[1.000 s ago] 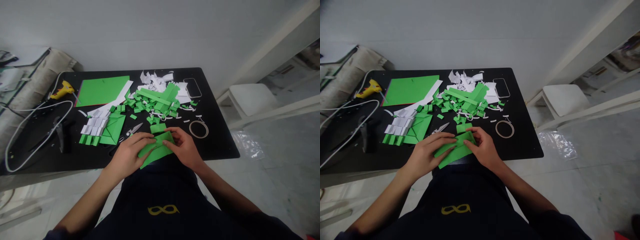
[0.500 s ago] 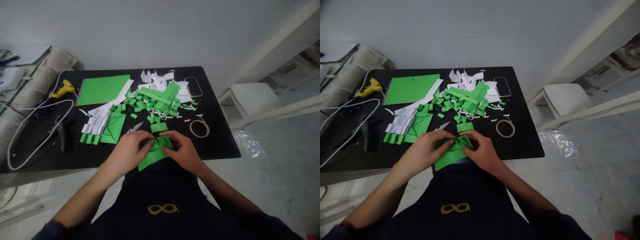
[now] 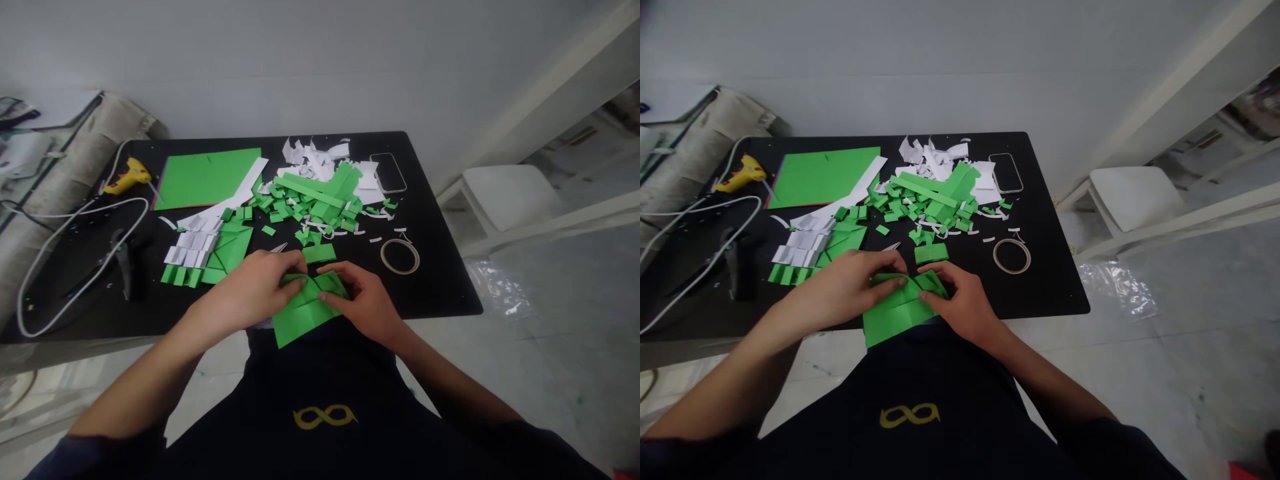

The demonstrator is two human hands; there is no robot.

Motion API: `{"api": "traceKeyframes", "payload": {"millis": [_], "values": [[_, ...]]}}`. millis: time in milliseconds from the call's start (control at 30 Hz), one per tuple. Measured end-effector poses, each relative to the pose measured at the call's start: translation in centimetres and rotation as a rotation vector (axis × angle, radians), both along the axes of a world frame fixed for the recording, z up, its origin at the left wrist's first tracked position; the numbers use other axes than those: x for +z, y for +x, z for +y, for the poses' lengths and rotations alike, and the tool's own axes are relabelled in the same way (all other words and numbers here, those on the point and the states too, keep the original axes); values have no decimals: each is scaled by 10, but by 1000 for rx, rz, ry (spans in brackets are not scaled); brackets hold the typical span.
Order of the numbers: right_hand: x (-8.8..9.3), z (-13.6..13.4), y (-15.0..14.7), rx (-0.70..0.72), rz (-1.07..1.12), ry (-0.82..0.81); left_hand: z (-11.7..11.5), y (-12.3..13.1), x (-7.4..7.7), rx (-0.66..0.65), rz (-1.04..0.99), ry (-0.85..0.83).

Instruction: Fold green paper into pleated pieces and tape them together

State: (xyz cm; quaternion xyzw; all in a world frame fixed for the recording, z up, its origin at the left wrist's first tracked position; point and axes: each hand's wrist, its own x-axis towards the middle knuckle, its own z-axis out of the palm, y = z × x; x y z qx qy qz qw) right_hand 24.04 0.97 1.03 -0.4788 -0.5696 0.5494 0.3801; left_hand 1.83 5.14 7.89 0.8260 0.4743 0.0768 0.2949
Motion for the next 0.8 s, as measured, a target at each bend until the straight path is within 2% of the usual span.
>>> {"api": "traceKeyframes", "payload": {"millis": [133,267,467,600,700,800], "values": [[-1,1,-1,-10,8,-13,7,-4,4,-44,-14,-39],[0,2,0,24,-39,-23,14,-8,-1,-89,-31,-83],[4,2,5,117,-73,-43,25,-8,-2,-179,-35,-336],[10,5,5,157,-73,6,29,-5,-3,-242,16,-420],[13,6,4,116,-70,69,27,-4,-6,-232,5,-484],[13,5,2,15,-77,70,19,-6,-7,-178,-38,-453]]}}
